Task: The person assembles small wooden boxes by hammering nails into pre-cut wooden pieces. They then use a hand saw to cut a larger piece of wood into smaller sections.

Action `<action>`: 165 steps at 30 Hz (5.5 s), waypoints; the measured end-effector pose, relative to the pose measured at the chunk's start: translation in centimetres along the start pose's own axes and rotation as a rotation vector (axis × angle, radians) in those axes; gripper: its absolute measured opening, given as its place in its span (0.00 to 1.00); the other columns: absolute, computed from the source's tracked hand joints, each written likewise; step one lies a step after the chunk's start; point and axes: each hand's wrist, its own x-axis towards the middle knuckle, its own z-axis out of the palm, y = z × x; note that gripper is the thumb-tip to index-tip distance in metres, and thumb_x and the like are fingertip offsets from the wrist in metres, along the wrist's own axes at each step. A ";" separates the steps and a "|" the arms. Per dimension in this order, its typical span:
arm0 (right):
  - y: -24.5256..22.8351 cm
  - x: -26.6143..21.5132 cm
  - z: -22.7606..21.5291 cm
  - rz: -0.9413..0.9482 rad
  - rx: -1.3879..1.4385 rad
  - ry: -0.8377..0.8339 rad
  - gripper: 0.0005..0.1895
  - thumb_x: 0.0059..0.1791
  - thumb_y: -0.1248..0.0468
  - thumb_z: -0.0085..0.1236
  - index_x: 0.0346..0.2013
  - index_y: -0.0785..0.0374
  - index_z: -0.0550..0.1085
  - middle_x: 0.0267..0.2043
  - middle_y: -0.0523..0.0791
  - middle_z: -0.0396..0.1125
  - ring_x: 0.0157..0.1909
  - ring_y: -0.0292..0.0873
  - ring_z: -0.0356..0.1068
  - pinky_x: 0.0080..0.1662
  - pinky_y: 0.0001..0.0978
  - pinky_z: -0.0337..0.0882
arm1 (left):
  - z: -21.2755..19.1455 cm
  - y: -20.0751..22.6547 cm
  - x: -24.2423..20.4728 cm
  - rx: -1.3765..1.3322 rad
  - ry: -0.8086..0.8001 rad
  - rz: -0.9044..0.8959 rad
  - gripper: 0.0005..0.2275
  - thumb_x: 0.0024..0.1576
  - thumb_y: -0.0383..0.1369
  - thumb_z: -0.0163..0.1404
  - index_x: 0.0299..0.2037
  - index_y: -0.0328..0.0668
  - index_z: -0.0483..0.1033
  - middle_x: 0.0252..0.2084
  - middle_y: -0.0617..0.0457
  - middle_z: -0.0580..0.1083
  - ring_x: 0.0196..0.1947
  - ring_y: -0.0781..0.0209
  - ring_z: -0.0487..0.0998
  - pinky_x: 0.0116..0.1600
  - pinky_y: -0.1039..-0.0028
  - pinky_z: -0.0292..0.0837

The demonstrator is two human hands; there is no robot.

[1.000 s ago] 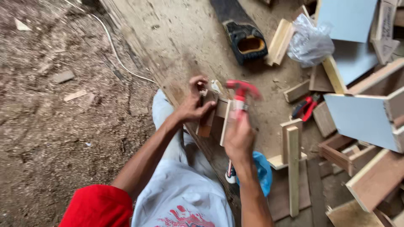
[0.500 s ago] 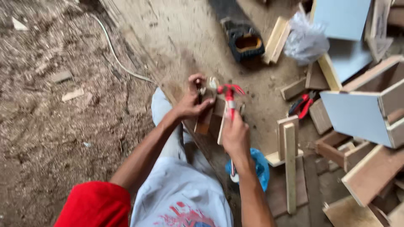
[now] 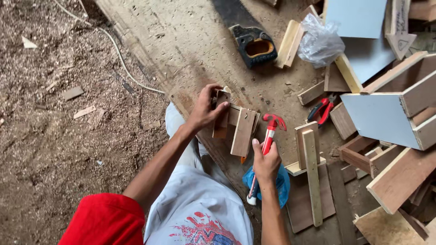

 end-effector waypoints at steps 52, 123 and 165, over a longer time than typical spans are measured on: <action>-16.4 -1.1 -10.7 -0.722 0.484 0.193 0.19 0.44 0.67 0.69 0.49 0.55 0.76 0.54 0.44 0.73 0.66 0.49 0.67 0.65 0.42 0.69 | -5.8 28.6 3.7 -0.622 -0.757 0.350 0.07 0.51 0.23 0.64 0.37 0.47 0.85 0.52 0.51 0.78 0.58 0.56 0.78 0.81 0.53 0.56; -4.0 -1.0 7.3 0.037 0.065 0.162 0.51 0.35 0.61 0.74 0.69 0.59 0.60 0.64 0.59 0.62 0.67 0.61 0.59 0.67 0.52 0.59 | -8.1 3.1 4.6 0.008 -0.725 -0.402 0.35 0.45 0.33 0.67 0.66 0.50 0.69 0.55 0.49 0.79 0.55 0.53 0.80 0.58 0.65 0.79; -12.6 4.9 5.8 -0.513 0.278 -0.031 0.28 0.36 0.64 0.69 0.48 0.65 0.71 0.44 0.52 0.73 0.49 0.55 0.75 0.55 0.48 0.73 | -8.8 16.9 11.7 0.551 -0.917 0.422 0.33 0.44 0.41 0.67 0.63 0.53 0.73 0.55 0.48 0.71 0.52 0.47 0.71 0.57 0.59 0.74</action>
